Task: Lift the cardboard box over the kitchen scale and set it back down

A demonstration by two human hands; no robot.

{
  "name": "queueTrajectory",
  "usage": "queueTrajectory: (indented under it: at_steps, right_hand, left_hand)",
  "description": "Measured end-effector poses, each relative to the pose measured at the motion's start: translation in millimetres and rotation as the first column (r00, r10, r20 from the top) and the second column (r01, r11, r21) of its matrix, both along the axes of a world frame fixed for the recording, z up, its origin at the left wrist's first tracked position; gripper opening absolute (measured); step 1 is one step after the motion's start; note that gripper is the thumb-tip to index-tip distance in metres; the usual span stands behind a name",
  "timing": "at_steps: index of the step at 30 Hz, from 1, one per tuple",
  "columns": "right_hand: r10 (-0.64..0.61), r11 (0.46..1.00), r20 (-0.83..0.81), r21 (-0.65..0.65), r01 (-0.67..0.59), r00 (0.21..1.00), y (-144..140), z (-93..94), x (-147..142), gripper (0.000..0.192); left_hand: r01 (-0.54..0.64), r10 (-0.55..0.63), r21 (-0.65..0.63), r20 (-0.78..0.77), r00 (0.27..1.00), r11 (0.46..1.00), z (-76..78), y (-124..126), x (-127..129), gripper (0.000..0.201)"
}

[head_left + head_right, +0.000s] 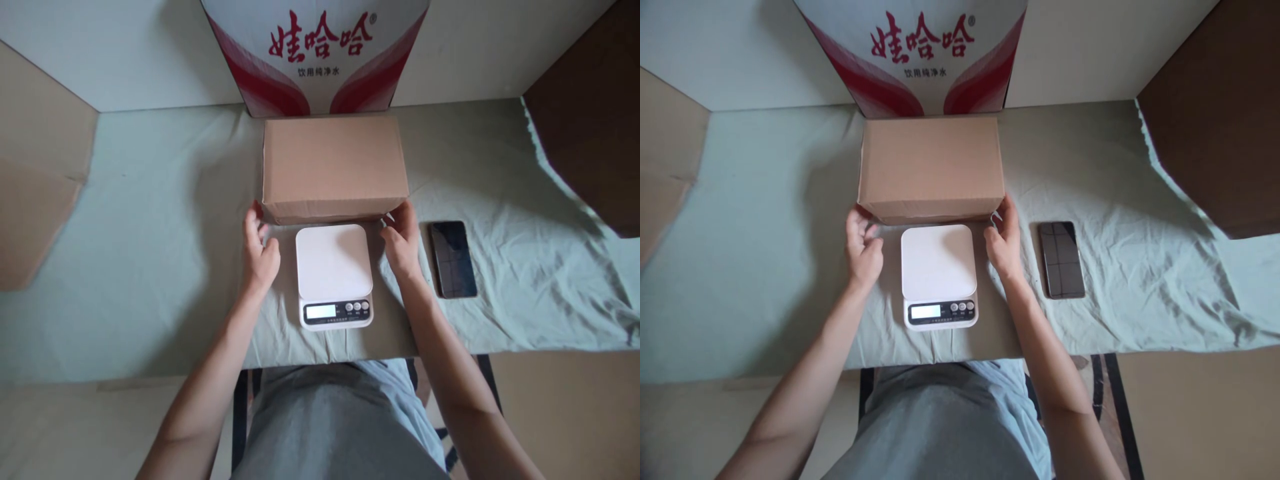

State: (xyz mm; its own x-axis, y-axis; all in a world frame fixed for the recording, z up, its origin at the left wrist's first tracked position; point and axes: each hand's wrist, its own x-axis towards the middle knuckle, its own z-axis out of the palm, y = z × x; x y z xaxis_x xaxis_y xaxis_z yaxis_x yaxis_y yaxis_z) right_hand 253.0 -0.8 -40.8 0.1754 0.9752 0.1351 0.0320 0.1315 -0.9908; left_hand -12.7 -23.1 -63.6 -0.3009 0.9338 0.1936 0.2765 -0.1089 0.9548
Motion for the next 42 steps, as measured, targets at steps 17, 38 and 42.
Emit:
queueTrajectory:
  at_steps: [17, 38, 42]
  right_hand:
    - [0.034, 0.987, 0.131, 0.151, -0.054, 0.991, -36.6, 60.6, 6.1, 0.036]
    - [-0.002, 1.000, 0.043, -0.014, 0.002, 0.999, -114.4, 18.2, 10.2, 0.059]
    - [-0.016, 0.997, -0.013, -0.071, 0.015, 1.000, -118.5, 8.3, 16.4, 0.069]
  left_hand:
    - [0.077, -0.074, 0.099, -0.032, 0.997, 0.992, 93.9, -36.6, 19.2, 0.055]
    - [0.005, -0.005, -0.009, 0.009, 1.000, 1.000, 49.5, -113.1, 17.8, 0.078]
    - [-0.068, 0.069, -0.023, 0.023, 0.997, 0.997, 30.6, -112.9, 10.1, 0.081]
